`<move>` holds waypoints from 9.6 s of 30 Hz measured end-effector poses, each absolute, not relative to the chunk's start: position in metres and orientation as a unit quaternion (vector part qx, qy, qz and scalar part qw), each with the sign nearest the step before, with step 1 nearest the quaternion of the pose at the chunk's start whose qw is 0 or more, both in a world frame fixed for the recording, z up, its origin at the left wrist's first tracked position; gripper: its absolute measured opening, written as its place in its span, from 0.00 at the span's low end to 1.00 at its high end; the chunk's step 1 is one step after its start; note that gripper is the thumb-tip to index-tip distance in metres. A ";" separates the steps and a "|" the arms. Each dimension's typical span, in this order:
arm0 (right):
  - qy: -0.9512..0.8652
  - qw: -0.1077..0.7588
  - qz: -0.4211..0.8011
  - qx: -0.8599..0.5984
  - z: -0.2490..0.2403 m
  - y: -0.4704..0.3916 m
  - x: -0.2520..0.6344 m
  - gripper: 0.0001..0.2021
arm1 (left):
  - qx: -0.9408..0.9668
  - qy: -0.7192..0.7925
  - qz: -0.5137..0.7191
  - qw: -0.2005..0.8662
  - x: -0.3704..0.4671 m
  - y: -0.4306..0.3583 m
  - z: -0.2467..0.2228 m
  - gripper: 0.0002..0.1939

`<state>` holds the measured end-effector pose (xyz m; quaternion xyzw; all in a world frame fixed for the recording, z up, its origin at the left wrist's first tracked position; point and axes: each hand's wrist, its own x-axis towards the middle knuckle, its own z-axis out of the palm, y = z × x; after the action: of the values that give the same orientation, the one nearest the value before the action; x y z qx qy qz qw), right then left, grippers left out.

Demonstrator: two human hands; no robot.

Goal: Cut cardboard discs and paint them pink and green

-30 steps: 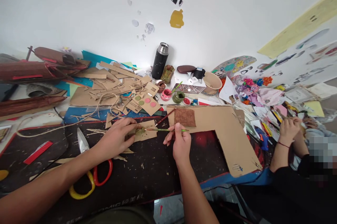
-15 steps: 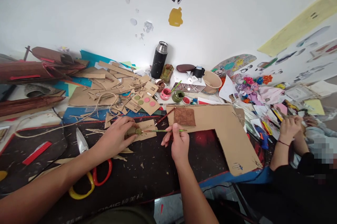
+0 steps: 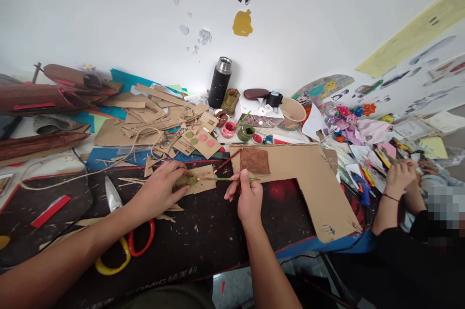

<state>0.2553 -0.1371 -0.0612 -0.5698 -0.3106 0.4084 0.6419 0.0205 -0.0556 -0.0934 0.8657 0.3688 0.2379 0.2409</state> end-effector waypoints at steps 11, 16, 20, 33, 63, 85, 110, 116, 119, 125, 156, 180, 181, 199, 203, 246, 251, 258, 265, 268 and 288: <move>-0.331 0.628 0.390 -0.587 -0.062 -0.138 0.256 0.25 | 0.871 0.365 0.229 0.236 0.019 -0.054 -0.094 0.09; -0.308 0.640 0.406 -0.575 -0.061 -0.139 0.259 0.25 | 0.870 0.356 0.238 0.246 0.019 -0.055 -0.094 0.13; -0.322 0.630 0.416 -0.571 -0.062 -0.139 0.255 0.25 | 0.864 0.355 0.247 0.258 0.018 -0.056 -0.093 0.18; -0.336 0.629 0.425 -0.558 -0.066 -0.138 0.253 0.24 | 0.867 0.367 0.232 0.244 0.019 -0.054 -0.094 0.07; -0.332 0.627 0.415 -0.570 -0.070 -0.134 0.250 0.24 | 0.868 0.365 0.235 0.241 0.018 -0.055 -0.094 0.08; -0.265 0.670 0.398 -0.568 -0.060 -0.136 0.255 0.25 | 0.857 0.373 0.248 0.253 0.018 -0.056 -0.094 0.12; -0.281 0.658 0.408 -0.567 -0.063 -0.136 0.252 0.25 | 0.862 0.369 0.248 0.244 0.020 -0.055 -0.096 0.08; -0.308 0.634 0.419 -0.572 -0.070 -0.136 0.249 0.24 | 0.862 0.367 0.244 0.251 0.019 -0.055 -0.095 0.08; -0.312 0.637 0.397 -0.582 -0.071 -0.136 0.251 0.24 | 0.861 0.369 0.246 0.249 0.019 -0.055 -0.097 0.08; -0.282 0.655 0.398 -0.577 -0.065 -0.137 0.255 0.25 | 0.860 0.368 0.254 0.244 0.019 -0.055 -0.099 0.08; -0.265 0.655 0.424 -0.567 -0.065 -0.134 0.249 0.26 | 0.858 0.362 0.249 0.265 0.017 -0.054 -0.095 0.12; -0.265 0.659 0.423 -0.563 -0.066 -0.135 0.251 0.26 | 0.866 0.362 0.251 0.236 0.018 -0.054 -0.100 0.08; -0.268 0.653 0.427 -0.565 -0.067 -0.135 0.250 0.26 | 0.867 0.361 0.250 0.235 0.018 -0.054 -0.100 0.08; -0.311 0.630 0.439 -0.560 -0.071 -0.136 0.247 0.25 | 0.867 0.362 0.238 0.246 0.017 -0.054 -0.100 0.08; -0.322 0.622 0.423 -0.575 -0.071 -0.136 0.250 0.25 | 0.868 0.362 0.244 0.236 0.017 -0.054 -0.100 0.08; -0.247 0.648 0.433 -0.575 -0.069 -0.135 0.254 0.27 | 0.853 0.369 0.257 0.264 0.017 -0.053 -0.099 0.10; -0.239 0.663 0.428 -0.566 -0.065 -0.135 0.257 0.26 | 0.853 0.369 0.250 0.272 0.017 -0.053 -0.095 0.11; -0.243 0.653 0.442 -0.564 -0.069 -0.135 0.253 0.26 | 0.858 0.369 0.245 0.259 0.019 -0.055 -0.093 0.11; -0.237 0.667 0.436 -0.555 -0.064 -0.135 0.255 0.25 | 0.862 0.364 0.241 0.259 0.019 -0.054 -0.095 0.09; -0.237 0.668 0.440 -0.551 -0.064 -0.135 0.253 0.25 | 0.860 0.365 0.244 0.259 0.018 -0.053 -0.095 0.09; -0.241 0.656 0.451 -0.555 -0.071 -0.133 0.247 0.27 | 0.860 0.368 0.242 0.256 0.018 -0.053 -0.098 0.10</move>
<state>0.2474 -0.1333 -0.0706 -0.5548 -0.2409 0.4510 0.6564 0.0182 -0.0534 -0.0984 0.8605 0.3678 0.2421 0.2563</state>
